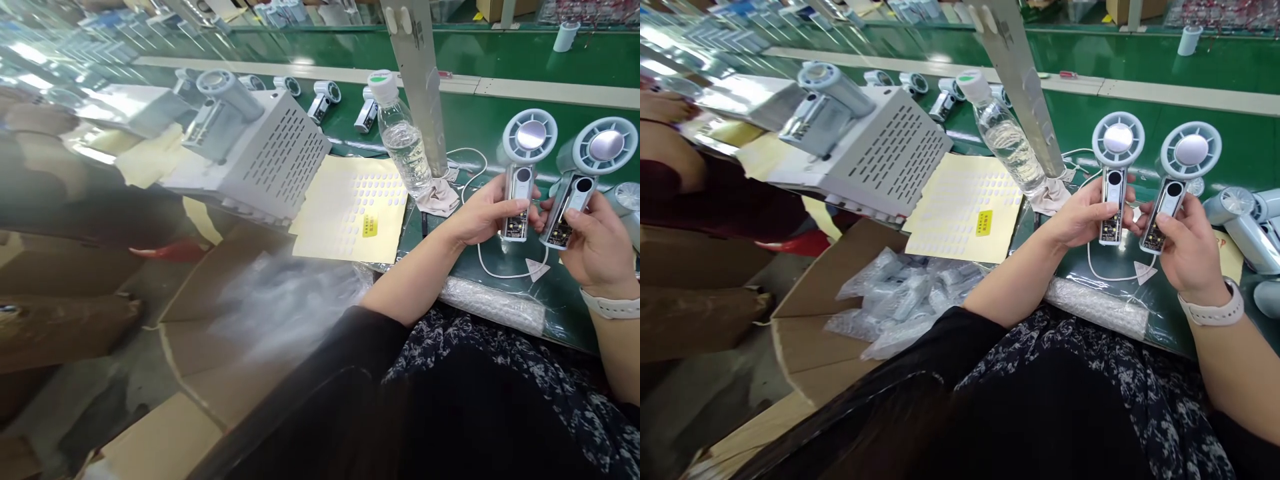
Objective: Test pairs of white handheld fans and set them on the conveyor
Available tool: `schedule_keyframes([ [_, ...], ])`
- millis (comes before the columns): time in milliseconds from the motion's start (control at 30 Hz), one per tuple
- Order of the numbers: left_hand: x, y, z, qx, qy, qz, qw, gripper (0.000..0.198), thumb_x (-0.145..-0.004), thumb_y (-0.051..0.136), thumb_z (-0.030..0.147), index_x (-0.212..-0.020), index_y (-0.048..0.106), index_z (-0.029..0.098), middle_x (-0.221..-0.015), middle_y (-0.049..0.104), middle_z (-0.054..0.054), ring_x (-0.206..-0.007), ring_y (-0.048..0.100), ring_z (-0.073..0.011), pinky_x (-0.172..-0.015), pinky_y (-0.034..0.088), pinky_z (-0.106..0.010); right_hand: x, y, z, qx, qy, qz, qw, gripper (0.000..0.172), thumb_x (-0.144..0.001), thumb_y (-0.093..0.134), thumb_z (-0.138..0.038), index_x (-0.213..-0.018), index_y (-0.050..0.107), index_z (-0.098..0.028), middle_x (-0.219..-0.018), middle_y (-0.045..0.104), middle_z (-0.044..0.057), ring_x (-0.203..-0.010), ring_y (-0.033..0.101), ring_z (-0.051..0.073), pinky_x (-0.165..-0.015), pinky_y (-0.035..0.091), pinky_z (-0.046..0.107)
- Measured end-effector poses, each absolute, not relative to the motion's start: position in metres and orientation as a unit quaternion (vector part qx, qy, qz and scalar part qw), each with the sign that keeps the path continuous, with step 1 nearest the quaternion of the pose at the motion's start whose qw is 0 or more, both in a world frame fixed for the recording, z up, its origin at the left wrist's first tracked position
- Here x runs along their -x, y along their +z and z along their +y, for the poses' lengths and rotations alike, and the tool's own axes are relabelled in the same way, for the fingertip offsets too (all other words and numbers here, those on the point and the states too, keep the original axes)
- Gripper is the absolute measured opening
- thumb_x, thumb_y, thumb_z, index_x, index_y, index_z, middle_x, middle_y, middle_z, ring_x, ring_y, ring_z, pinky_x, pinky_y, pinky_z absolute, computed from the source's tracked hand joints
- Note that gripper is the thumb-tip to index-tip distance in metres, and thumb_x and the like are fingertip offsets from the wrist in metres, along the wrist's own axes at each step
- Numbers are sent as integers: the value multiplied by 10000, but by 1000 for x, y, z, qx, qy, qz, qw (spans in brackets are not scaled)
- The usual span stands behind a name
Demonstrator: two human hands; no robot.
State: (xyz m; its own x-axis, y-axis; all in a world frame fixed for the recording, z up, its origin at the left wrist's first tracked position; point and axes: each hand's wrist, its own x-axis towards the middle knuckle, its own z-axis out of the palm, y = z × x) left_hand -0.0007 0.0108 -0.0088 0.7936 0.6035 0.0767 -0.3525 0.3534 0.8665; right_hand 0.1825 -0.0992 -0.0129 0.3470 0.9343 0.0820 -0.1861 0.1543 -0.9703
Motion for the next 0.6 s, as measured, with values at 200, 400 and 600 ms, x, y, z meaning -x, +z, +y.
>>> schedule_keyframes([
  [200, 2, -8, 9, -468, 296, 141, 821, 684, -819, 983, 606, -1304, 675, 236, -1048, 744, -29, -943, 790, -239, -1052, 672, -518, -175, -9, -101, 496, 423, -360, 667, 397, -852, 972, -421, -1147, 723, -328, -1066, 821, 37, -877, 798, 303, -827, 758, 596],
  [400, -2, -11, 9, -486, 299, 138, 810, 633, -819, 971, 637, -1188, 641, 242, -964, 723, -4, -887, 773, -227, -1022, 659, -509, -176, -15, -98, 498, 426, -373, 657, 452, -851, 962, -432, -1186, 670, -351, -1064, 803, 43, -982, 813, 347, -896, 746, 649],
  [600, -6, -15, 15, -477, 337, 185, 790, 540, -874, 883, 595, -1184, 600, 256, -911, 703, 18, -803, 725, -198, -974, 634, -471, -173, -16, -94, 531, 387, -336, 675, 365, -830, 895, -439, -1094, 676, -315, -962, 758, 22, -857, 766, 283, -858, 745, 578],
])
